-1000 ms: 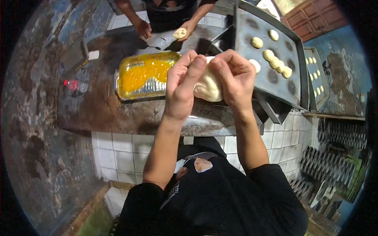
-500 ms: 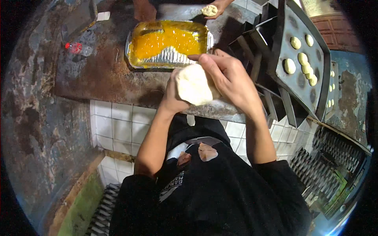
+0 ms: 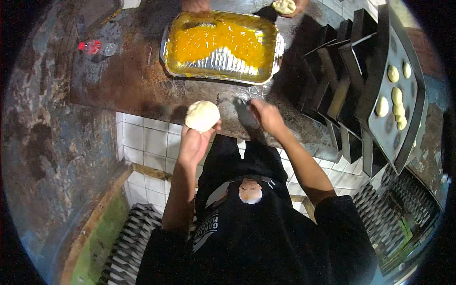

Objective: The person prepares bread dough by dipping portions of dough into a tray of yellow wash, shaping them by hand, and placing them onto baking trays.

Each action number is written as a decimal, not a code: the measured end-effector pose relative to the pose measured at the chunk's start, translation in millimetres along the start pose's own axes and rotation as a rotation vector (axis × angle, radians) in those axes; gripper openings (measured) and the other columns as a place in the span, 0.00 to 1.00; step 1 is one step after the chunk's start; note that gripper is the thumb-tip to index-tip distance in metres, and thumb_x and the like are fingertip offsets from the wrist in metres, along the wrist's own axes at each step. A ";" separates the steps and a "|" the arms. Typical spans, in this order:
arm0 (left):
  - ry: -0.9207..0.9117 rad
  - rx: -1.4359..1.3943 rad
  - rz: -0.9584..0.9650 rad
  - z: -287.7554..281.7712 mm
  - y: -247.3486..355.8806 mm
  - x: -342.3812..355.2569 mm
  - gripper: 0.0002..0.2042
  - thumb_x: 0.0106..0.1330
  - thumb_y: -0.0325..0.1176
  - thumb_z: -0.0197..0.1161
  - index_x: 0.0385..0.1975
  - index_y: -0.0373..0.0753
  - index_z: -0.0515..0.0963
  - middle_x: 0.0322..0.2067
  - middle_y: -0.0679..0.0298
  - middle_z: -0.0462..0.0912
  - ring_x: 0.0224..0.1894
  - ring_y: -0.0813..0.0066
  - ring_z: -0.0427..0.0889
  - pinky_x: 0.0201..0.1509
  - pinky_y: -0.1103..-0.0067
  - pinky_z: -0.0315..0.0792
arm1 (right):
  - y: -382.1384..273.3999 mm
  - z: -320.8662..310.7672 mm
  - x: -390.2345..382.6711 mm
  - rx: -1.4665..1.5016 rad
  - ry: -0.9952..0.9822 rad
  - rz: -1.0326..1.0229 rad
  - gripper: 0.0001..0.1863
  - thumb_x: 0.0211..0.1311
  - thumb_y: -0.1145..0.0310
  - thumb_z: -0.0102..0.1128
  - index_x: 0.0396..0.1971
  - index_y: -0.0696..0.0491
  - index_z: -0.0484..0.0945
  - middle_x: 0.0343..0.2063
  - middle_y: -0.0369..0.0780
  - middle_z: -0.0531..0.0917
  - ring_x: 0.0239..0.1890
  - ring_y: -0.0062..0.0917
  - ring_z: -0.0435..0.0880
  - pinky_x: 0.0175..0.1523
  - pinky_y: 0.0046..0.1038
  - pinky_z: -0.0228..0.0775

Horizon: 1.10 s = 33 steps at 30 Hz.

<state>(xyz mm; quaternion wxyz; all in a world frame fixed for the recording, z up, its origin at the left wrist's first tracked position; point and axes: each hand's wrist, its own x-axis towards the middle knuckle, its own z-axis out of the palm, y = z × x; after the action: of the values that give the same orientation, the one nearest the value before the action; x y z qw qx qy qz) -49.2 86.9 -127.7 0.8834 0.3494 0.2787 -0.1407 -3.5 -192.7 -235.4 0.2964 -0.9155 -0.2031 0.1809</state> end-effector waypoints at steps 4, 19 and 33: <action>0.018 0.011 0.106 -20.3 18.7 4.4 0.20 0.74 0.31 0.62 0.63 0.32 0.73 0.55 0.50 0.81 0.56 0.59 0.82 0.61 0.67 0.78 | -11.2 -39.7 99.2 -0.045 0.252 0.019 0.18 0.65 0.77 0.58 0.54 0.52 0.77 0.47 0.53 0.80 0.44 0.54 0.85 0.49 0.47 0.80; 0.198 0.020 0.191 -50.5 51.4 -13.4 0.19 0.73 0.38 0.64 0.60 0.40 0.75 0.50 0.58 0.82 0.52 0.69 0.81 0.58 0.72 0.76 | -2.9 -17.8 182.0 -0.322 0.016 0.035 0.23 0.67 0.68 0.58 0.62 0.47 0.77 0.53 0.47 0.78 0.51 0.47 0.85 0.55 0.46 0.81; 0.417 1.105 0.449 -13.2 73.4 5.7 0.22 0.56 0.29 0.82 0.49 0.32 0.83 0.43 0.58 0.90 0.46 0.71 0.89 0.53 0.73 0.81 | -37.6 -103.5 137.2 0.554 -0.419 -0.120 0.13 0.77 0.65 0.58 0.53 0.53 0.84 0.50 0.42 0.87 0.53 0.29 0.83 0.63 0.32 0.72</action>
<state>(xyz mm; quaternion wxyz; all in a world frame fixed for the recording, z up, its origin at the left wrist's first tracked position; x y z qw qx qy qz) -17.2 148.4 -99.4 0.5077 0.8241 0.2510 -0.0043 150.2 -147.6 -162.6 0.4956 -0.7297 -0.2560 0.3955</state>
